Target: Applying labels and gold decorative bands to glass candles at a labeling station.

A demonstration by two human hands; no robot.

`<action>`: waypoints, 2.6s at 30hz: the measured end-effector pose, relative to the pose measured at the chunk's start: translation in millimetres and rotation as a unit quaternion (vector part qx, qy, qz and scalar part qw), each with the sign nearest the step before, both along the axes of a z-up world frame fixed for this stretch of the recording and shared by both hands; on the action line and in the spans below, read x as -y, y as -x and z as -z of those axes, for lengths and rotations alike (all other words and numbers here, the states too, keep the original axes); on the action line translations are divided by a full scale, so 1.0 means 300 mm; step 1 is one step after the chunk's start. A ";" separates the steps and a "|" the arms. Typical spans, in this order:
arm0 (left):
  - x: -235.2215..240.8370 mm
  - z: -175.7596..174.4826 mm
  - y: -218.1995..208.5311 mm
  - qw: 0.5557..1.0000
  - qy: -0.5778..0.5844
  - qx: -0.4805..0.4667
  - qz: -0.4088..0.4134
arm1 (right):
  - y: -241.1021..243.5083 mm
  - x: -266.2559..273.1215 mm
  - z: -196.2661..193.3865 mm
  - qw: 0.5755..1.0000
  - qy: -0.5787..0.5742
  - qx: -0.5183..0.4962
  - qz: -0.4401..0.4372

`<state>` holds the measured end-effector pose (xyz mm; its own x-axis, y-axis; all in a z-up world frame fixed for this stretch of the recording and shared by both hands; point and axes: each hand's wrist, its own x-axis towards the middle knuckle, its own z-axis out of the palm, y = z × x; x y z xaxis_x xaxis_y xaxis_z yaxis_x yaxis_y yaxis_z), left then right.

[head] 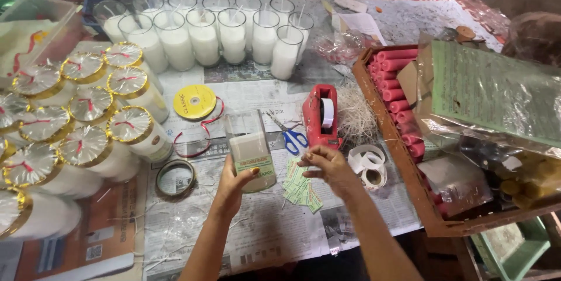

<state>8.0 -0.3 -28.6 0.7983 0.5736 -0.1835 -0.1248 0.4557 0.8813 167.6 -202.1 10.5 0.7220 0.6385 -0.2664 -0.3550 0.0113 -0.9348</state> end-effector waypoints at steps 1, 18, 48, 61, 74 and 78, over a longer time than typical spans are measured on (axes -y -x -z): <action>0.000 -0.009 -0.002 1.000 0.000 0.000 -0.004 | -0.002 -0.007 -0.057 1.000 0.000 0.000 -0.004; 0.015 -0.022 -0.007 1.000 -0.022 0.012 0.012 | 0.016 -0.225 -0.380 0.773 0.290 0.448 -0.343; 0.071 -0.014 0.016 0.982 0.125 0.119 0.071 | -0.390 0.169 0.132 0.869 0.349 0.342 0.081; 0.104 -0.064 0.055 0.975 0.203 0.087 0.038 | -0.291 0.028 -0.036 0.922 0.345 0.164 0.072; 0.099 0.003 0.027 0.972 0.168 0.162 0.025 | -0.115 0.103 0.153 0.964 0.128 -0.122 0.199; 0.110 -0.078 0.011 0.973 0.145 0.181 0.005 | -0.025 0.065 0.170 0.966 0.130 -0.193 0.109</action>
<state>4.7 -33.4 -5.1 0.8462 0.5311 -0.0430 -0.3966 0.6818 0.6147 175.0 -221.7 -40.6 0.6470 0.3571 -0.6737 -0.6931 -0.0930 -0.7149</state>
